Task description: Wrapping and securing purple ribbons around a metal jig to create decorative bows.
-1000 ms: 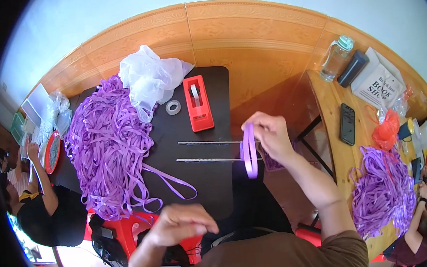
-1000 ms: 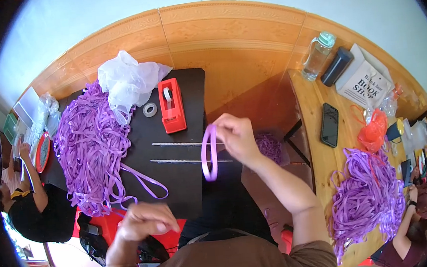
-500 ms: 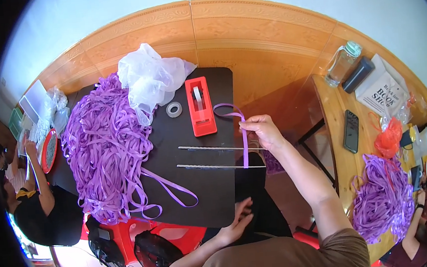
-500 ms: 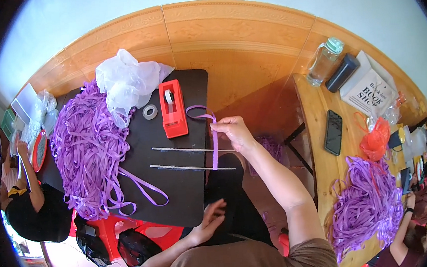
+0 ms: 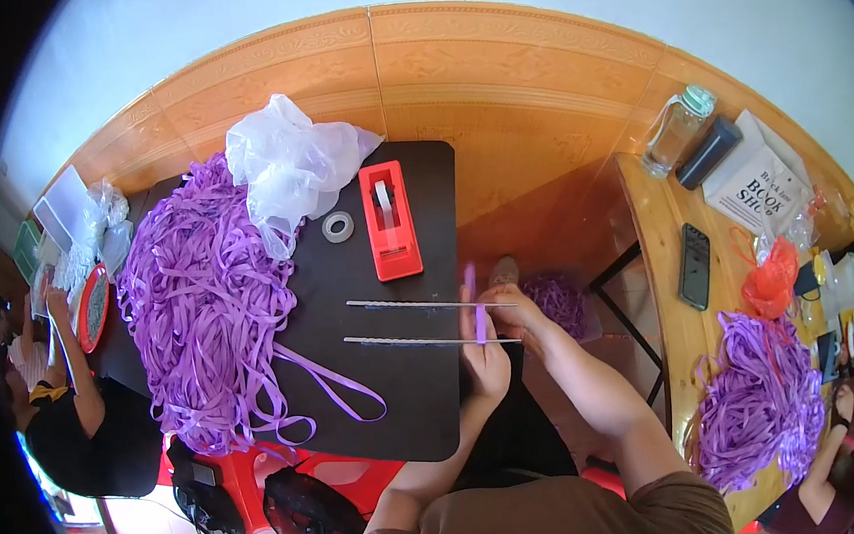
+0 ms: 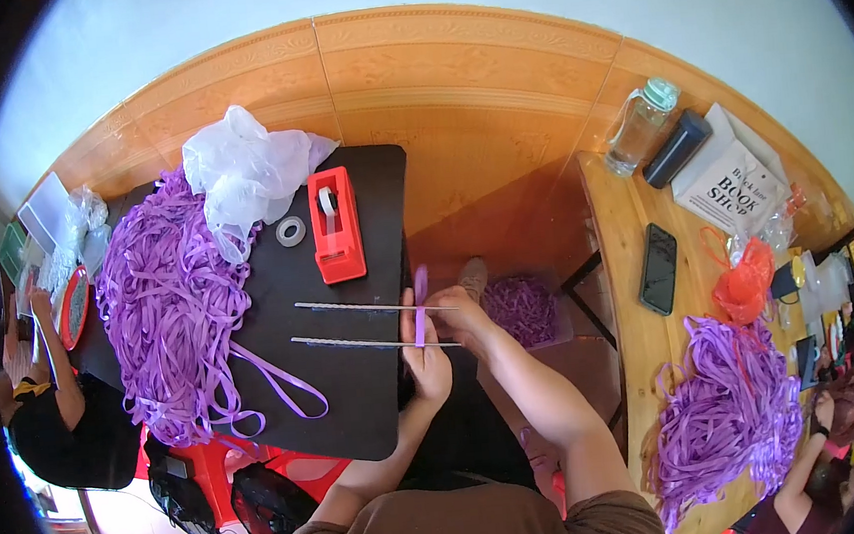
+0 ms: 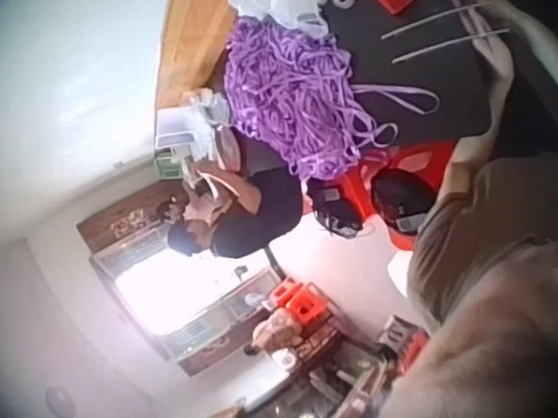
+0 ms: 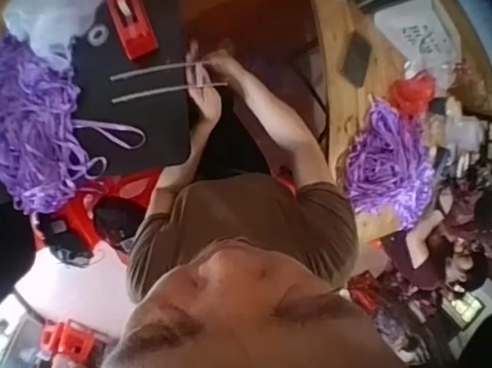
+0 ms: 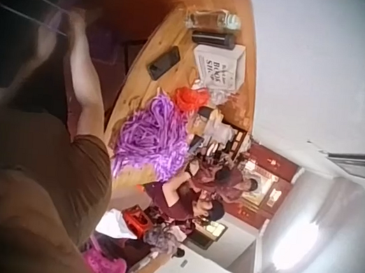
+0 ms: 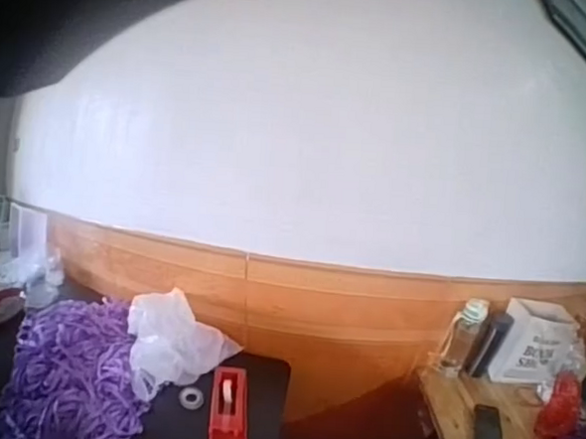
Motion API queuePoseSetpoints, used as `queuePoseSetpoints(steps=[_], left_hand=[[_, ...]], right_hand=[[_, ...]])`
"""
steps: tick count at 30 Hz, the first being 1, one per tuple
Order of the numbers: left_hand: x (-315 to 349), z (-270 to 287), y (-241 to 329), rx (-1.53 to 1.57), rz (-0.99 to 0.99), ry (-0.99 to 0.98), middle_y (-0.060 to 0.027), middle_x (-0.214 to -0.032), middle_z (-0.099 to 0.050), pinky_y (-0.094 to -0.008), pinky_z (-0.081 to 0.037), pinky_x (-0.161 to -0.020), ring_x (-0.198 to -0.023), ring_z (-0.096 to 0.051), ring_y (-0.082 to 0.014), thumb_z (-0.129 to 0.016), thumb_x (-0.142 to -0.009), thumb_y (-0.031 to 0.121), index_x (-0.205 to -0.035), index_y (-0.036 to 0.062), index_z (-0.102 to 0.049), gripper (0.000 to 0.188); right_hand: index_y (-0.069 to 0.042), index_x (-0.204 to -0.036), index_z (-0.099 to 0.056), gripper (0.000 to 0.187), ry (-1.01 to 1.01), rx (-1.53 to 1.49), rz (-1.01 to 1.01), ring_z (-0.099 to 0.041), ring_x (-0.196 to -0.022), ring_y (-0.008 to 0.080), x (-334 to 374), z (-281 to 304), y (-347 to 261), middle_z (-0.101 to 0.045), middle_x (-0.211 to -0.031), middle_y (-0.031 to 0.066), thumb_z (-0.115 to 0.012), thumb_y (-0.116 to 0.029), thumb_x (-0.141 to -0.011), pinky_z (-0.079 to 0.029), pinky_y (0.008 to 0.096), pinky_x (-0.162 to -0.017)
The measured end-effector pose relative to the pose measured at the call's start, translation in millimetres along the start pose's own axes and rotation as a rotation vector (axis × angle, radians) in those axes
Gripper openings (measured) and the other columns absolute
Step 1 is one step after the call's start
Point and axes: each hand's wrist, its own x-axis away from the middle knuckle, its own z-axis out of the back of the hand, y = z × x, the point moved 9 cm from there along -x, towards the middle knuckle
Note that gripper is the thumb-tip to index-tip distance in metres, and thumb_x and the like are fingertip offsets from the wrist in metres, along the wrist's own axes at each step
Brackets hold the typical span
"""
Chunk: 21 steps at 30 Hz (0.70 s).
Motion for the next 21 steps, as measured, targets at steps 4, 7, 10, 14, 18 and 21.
queuePoseSetpoints(steps=[4, 7, 10, 14, 18, 21], left_hand=[[5, 2, 1, -0.038, -0.006, -0.046, -0.0125, -0.111, -0.059, -0.0333, -0.042, -0.091, -0.103, -0.054, -0.0200, -0.047, -0.097, 0.009, -0.116, -0.0031, -0.054, 0.024], [10, 7, 5, -0.128, -0.037, -0.014, -0.0086, -0.091, -0.060, -0.0320, -0.046, -0.080, -0.085, -0.057, -0.0176, -0.044, -0.098, 0.009, -0.097, -0.0016, -0.057, 0.017], [25, 13, 3, -0.092, 0.113, -0.014, -0.0081, -0.087, -0.060, -0.0317, -0.046, -0.076, -0.080, -0.057, -0.0167, -0.044, -0.097, 0.009, -0.093, -0.0003, -0.057, 0.016], [51, 35, -2, -0.030, 0.208, -0.024, -0.0026, -0.084, -0.059, -0.0256, -0.042, -0.077, -0.081, -0.053, -0.0106, -0.045, -0.098, 0.015, -0.088, 0.0033, -0.059, 0.021], [82, 55, -8, -0.055, 0.435, -0.051, -0.0020, -0.085, -0.061, -0.0246, -0.042, -0.081, -0.084, -0.055, -0.0098, -0.047, -0.098, 0.016, -0.090, 0.0032, -0.060, 0.020], [95, 61, -7, -0.041, 0.514, -0.106, -0.0027, -0.087, -0.062, -0.0247, -0.042, -0.082, -0.085, -0.055, -0.0098, -0.047, -0.098, 0.015, -0.092, 0.0027, -0.061, 0.020]], right_hand=[[0.003, -0.078, -0.066, 0.007, 0.069, 0.119, -0.078, -0.059, -0.061, 0.0163, 2, 8, 24, -0.063, -0.070, 0.0077, -0.065, -0.004, -0.079, -0.047, 0.0301, -0.051], [0.003, -0.079, -0.067, 0.011, 0.078, 0.010, 0.102, -0.058, -0.060, 0.0152, 30, -5, 14, -0.063, -0.069, 0.0070, -0.065, -0.008, -0.081, -0.043, 0.0288, -0.048], [0.004, -0.080, -0.068, 0.015, 0.121, 0.264, 0.071, -0.058, -0.061, 0.0138, 51, 4, 17, -0.064, -0.068, 0.0069, -0.065, -0.011, -0.081, -0.042, 0.0282, -0.049], [0.005, -0.084, -0.068, 0.011, 0.291, 0.604, 0.373, -0.059, -0.069, 0.0104, 85, 18, 7, -0.064, -0.072, 0.0043, -0.064, -0.005, -0.080, -0.045, 0.0231, -0.062], [0.003, -0.082, -0.067, 0.008, 0.397, 0.444, 0.763, -0.059, -0.072, 0.0127, 131, 14, 1, -0.063, -0.078, 0.0081, -0.059, 0.005, -0.078, -0.044, 0.0259, -0.063], [0.001, -0.083, -0.065, 0.010, 0.425, 0.507, 0.996, -0.059, -0.073, 0.0187, 164, -15, -17, -0.061, -0.076, 0.0090, -0.060, 0.007, -0.077, -0.045, 0.0271, -0.066]])
